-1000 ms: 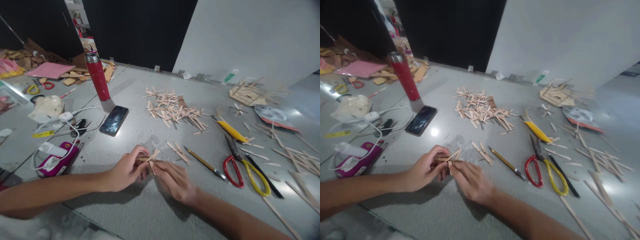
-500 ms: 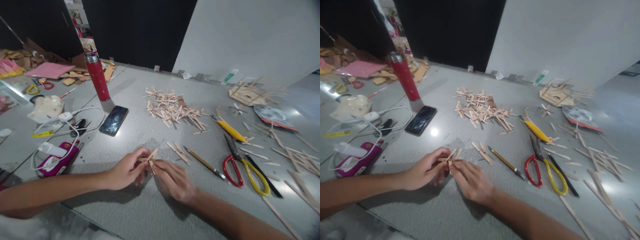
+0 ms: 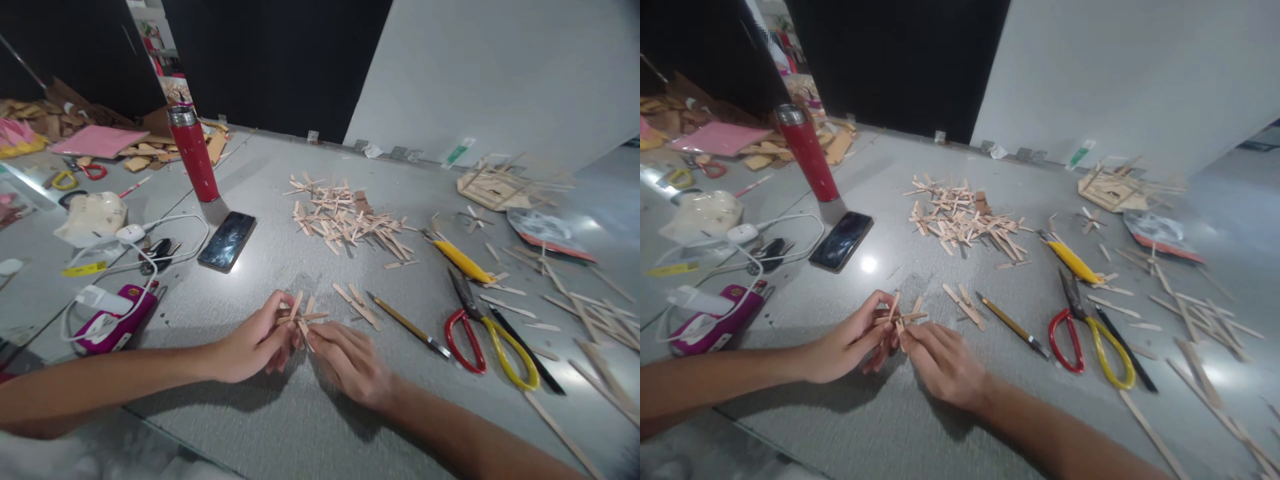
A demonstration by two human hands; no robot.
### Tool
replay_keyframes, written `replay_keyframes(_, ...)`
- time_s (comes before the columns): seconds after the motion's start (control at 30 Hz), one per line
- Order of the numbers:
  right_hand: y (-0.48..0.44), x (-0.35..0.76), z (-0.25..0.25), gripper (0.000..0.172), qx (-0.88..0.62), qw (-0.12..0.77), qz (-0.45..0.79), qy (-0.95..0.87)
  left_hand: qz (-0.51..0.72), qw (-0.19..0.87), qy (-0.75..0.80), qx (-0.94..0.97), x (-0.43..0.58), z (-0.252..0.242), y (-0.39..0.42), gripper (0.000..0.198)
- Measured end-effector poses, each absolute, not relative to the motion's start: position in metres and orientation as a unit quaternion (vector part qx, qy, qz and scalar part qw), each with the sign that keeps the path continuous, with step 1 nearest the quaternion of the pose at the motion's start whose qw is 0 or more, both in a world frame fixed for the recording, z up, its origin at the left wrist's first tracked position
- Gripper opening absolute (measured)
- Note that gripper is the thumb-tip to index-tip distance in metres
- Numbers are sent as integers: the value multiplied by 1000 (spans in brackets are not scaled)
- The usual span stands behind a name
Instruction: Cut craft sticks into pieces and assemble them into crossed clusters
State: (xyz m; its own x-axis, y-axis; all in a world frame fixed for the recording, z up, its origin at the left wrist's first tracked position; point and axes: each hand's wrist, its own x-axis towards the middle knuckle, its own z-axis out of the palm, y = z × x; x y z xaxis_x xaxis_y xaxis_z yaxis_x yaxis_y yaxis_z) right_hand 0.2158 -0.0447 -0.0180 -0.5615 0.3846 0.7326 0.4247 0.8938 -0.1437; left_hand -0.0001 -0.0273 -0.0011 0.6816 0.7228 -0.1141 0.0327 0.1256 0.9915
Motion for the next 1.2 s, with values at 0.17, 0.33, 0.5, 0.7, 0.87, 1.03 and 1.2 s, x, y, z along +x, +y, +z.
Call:
replay_keyframes(0.17, -43, 214, -16, 23, -217, 416, -7, -883, 237, 670, 310, 632, -1, -3, -28, 35)
replay_keyframes(0.33, -44, 214, -15, 24, -208, 418, 8, -884, 224, 663, 301, 648, -2, -3, -29, 33)
replay_keyframes(0.5, -47, 217, -21, 26, -234, 411, 9, -881, 223, 656, 301, 656, -2, -2, -28, 32)
replay_keyframes(0.7, -46, 218, -30, 26, -280, 417, 26, -864, 245, 668, 322, 625, 0, -2, -26, 38)
replay_keyframes(0.87, -42, 213, -25, 15, -389, 440, -22, -809, 247, 673, 315, 622, -1, -1, -24, 39)
replay_keyframes(1.03, -40, 214, -26, 17, -367, 418, 41, -830, 275, 665, 338, 607, -1, -1, -24, 42)
replay_keyframes(1.2, -40, 216, -27, 18, -380, 437, 37, -814, 358, 639, 370, 572, 0, -2, -23, 33)
